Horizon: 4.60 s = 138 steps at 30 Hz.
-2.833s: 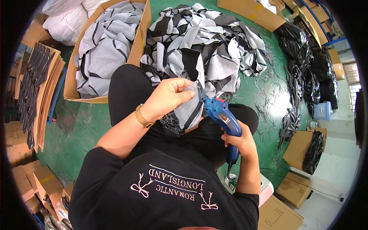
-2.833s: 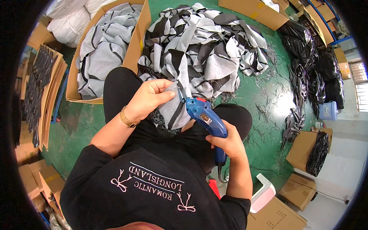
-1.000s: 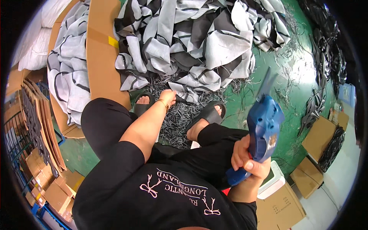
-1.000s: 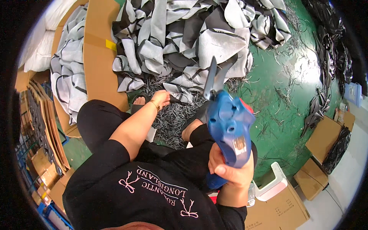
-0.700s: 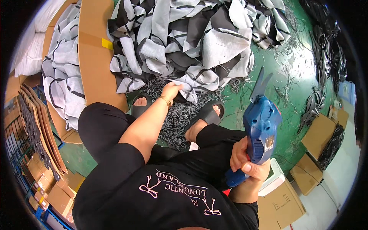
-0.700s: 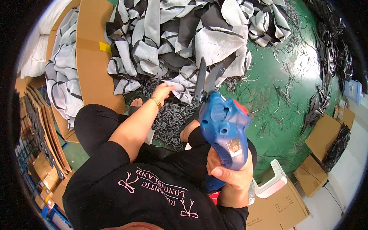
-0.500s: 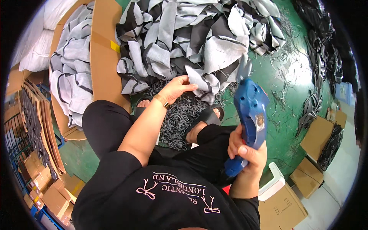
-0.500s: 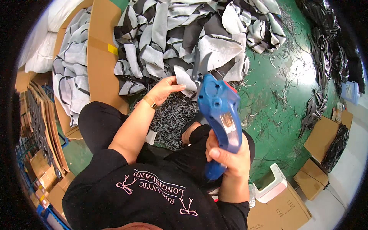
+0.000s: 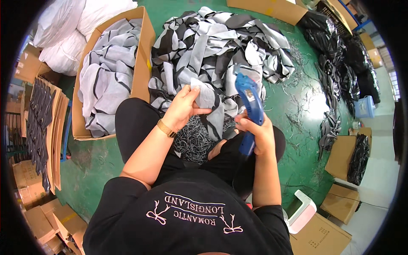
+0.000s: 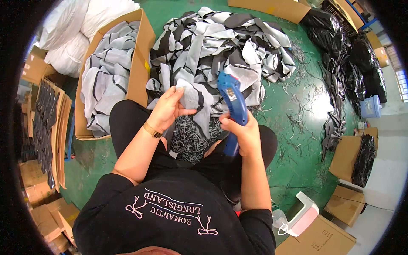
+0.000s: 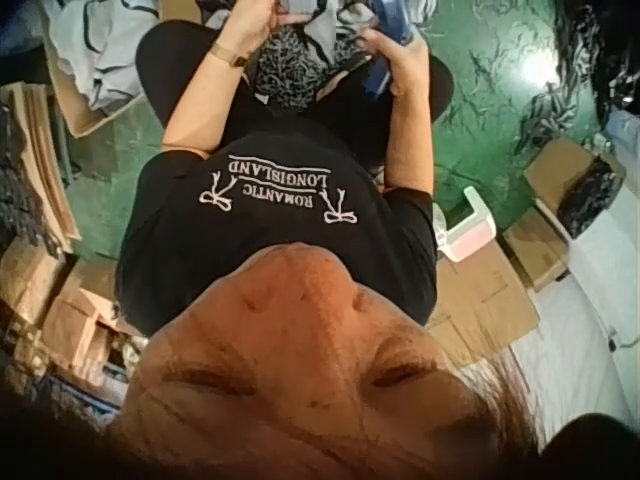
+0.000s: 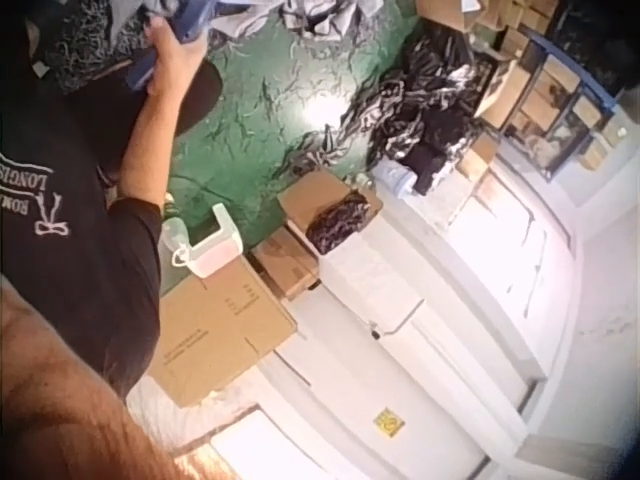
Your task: Trim excess material from fabric pieces using an electric rotary cutter.
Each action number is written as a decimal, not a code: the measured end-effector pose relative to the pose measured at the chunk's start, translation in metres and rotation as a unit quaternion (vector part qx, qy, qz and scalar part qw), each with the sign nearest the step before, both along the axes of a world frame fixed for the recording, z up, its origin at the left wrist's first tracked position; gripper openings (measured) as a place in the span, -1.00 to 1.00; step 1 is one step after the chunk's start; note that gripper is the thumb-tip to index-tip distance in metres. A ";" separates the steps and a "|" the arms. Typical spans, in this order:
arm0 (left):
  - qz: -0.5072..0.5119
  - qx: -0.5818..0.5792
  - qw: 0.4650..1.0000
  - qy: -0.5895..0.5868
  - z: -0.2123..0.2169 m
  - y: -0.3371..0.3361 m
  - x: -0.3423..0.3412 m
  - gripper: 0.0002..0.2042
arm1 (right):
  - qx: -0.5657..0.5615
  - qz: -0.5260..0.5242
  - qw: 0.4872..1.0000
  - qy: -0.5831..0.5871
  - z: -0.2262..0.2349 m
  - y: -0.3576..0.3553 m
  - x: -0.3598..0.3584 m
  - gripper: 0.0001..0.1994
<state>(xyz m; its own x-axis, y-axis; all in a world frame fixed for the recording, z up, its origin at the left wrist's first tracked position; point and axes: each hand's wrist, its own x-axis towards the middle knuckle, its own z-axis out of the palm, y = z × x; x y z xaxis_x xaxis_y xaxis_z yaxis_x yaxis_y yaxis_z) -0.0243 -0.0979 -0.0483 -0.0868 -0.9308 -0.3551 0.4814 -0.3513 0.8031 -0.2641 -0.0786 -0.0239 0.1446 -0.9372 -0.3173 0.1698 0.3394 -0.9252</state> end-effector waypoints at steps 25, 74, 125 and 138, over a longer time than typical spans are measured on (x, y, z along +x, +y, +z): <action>-0.208 -0.199 0.923 -0.254 -0.011 0.108 -0.005 -0.79 | -0.027 0.015 0.998 0.047 0.017 0.032 0.039 -0.68; -0.214 -0.103 0.967 -0.094 0.019 0.100 0.030 -0.30 | -0.196 0.205 0.839 0.464 0.050 0.102 0.016 -0.59; -0.072 0.001 0.974 0.217 0.035 0.105 -0.009 -0.74 | -0.145 0.093 0.949 0.263 0.046 0.069 0.050 -0.40; 0.070 -0.034 0.995 0.059 0.025 0.085 0.019 -0.82 | -0.062 0.076 0.992 0.084 0.052 0.079 0.020 -0.64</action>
